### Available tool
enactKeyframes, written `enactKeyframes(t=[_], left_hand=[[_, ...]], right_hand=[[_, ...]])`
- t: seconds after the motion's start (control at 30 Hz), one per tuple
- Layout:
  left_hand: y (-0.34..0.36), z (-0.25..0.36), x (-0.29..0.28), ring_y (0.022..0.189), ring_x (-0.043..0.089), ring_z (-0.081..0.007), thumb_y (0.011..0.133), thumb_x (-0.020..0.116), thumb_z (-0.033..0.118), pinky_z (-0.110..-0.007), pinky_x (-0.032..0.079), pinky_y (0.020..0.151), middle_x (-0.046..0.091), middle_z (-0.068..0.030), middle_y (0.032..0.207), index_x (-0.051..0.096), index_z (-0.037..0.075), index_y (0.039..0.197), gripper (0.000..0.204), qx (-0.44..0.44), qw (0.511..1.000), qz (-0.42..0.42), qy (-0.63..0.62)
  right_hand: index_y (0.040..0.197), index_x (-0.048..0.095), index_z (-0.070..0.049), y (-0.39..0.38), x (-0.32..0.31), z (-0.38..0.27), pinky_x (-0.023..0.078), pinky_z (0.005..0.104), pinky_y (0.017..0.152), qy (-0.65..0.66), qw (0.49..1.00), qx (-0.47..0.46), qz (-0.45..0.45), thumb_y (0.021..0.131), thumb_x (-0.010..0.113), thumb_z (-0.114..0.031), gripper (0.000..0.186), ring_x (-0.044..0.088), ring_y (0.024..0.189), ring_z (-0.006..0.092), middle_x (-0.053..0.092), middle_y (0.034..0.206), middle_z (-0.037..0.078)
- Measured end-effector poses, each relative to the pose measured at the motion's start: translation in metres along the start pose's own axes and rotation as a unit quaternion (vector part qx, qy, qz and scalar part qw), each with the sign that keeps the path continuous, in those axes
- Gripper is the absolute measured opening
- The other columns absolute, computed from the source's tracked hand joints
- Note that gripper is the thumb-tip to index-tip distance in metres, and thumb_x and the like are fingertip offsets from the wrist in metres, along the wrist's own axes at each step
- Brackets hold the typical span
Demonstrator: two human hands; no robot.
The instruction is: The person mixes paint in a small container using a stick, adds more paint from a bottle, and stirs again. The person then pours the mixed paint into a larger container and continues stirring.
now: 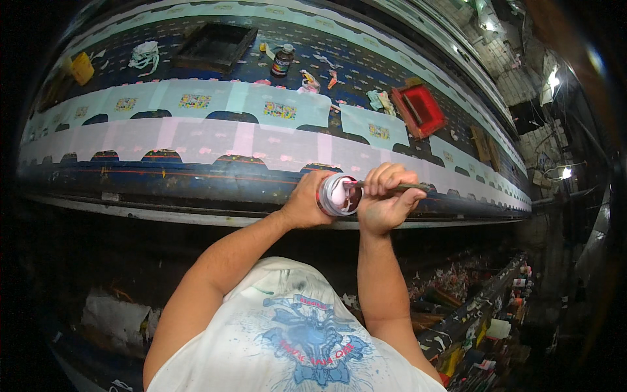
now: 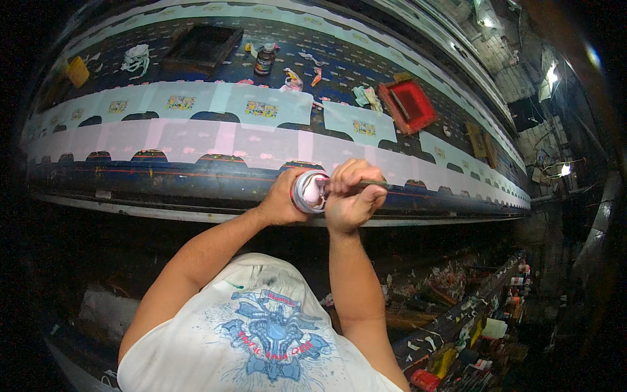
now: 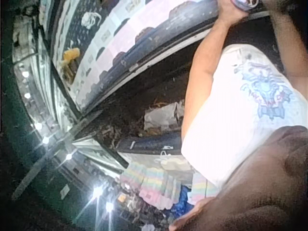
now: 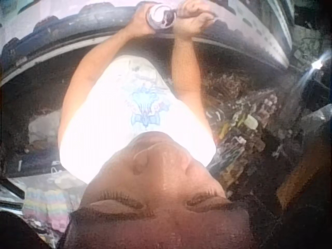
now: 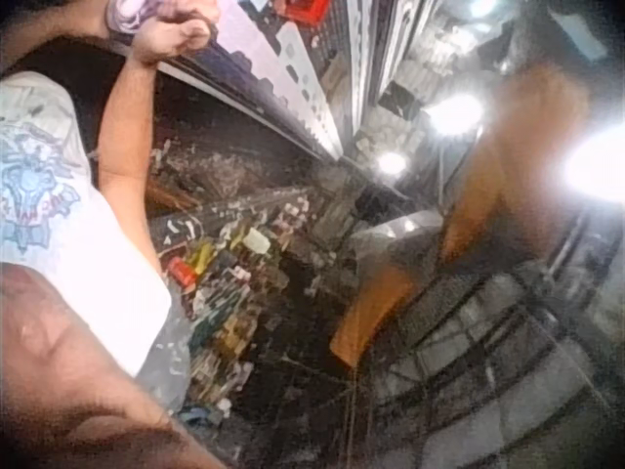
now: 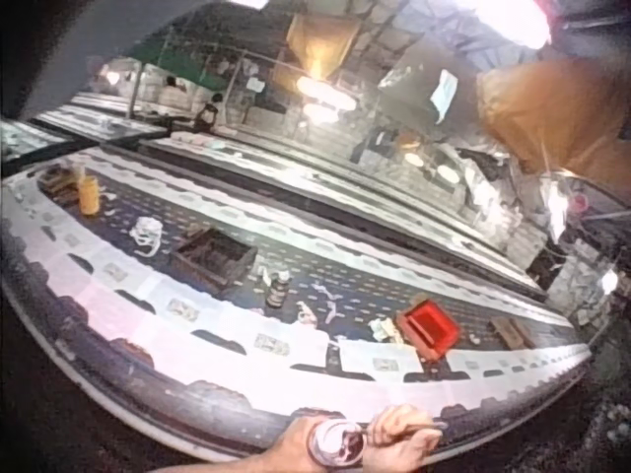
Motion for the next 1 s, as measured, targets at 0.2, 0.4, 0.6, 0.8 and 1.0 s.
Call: enactKeyframes(t=[0.2, 0.4, 0.6, 0.8, 1.0], left_hand=[[0.002, 0.001, -0.003, 0.136, 0.061, -0.0374, 0.06, 0.102, 0.015, -0.048, 0.047, 0.118, 0.064, -0.0139, 0.143, 0.054, 0.01, 0.15, 0.102, 0.0, 1.0, -0.011, 0.003], [0.0, 0.003, -0.002, 0.137, 0.06, -0.0377, 0.06, 0.101, 0.014, -0.048, 0.046, 0.119, 0.064, -0.0144, 0.143, 0.054, 0.01, 0.15, 0.101, -0.014, 1.0, -0.016, -0.008], [0.001, 0.001, -0.002, 0.133, 0.061, -0.0382, 0.061, 0.1, 0.016, -0.048, 0.047, 0.116, 0.064, -0.015, 0.139, 0.055, 0.008, 0.147, 0.098, 0.001, 1.0, -0.006, -0.005], [0.0, 0.001, -0.004, 0.136, 0.06, -0.038, 0.058, 0.101, 0.016, -0.048, 0.046, 0.119, 0.063, -0.0153, 0.142, 0.054, 0.008, 0.149, 0.103, 0.001, 1.0, -0.011, 0.002], [0.001, -0.002, -0.001, 0.137, 0.06, -0.0376, 0.058, 0.101, 0.015, -0.048, 0.046, 0.12, 0.063, -0.0154, 0.143, 0.053, 0.008, 0.15, 0.104, -0.007, 1.0, -0.021, -0.006]], right_hand=[[0.092, 0.05, -0.005, 0.005, -0.016, -0.014, 0.033, 0.0295, 0.053, -0.001, 0.986, 0.111, -0.124, 0.118, 0.044, -0.061, 0.062, 0.038, 0.061, 0.0134, 0.043, 0.074, 0.004], [0.09, 0.049, -0.005, -0.008, 0.011, 0.0, 0.032, 0.0309, 0.052, 0.039, 0.997, 0.058, -0.045, 0.118, 0.043, -0.059, 0.062, 0.038, 0.061, 0.0139, 0.042, 0.073, 0.003], [0.089, 0.048, -0.005, 0.01, -0.011, -0.018, 0.033, 0.0311, 0.051, -0.048, 0.997, 0.037, -0.043, 0.117, 0.044, -0.061, 0.063, 0.038, 0.06, 0.0139, 0.042, 0.072, 0.003], [0.09, 0.047, -0.008, -0.011, 0.0, -0.012, 0.032, 0.0307, 0.054, 0.05, 0.975, 0.15, -0.153, 0.116, 0.038, -0.067, 0.066, 0.038, 0.063, 0.0143, 0.04, 0.073, 0.003], [0.089, 0.048, -0.005, -0.002, -0.002, -0.002, 0.032, 0.0303, 0.052, -0.025, 1.0, 0.014, 0.003, 0.117, 0.044, -0.062, 0.063, 0.037, 0.06, 0.0138, 0.041, 0.071, 0.003]])
Point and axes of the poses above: each hand's wrist, its own y-axis towards the middle knuckle, its own x-axis out of the palm, z = x × y, the point moved 2 cm from there along y, towards the middle knuckle
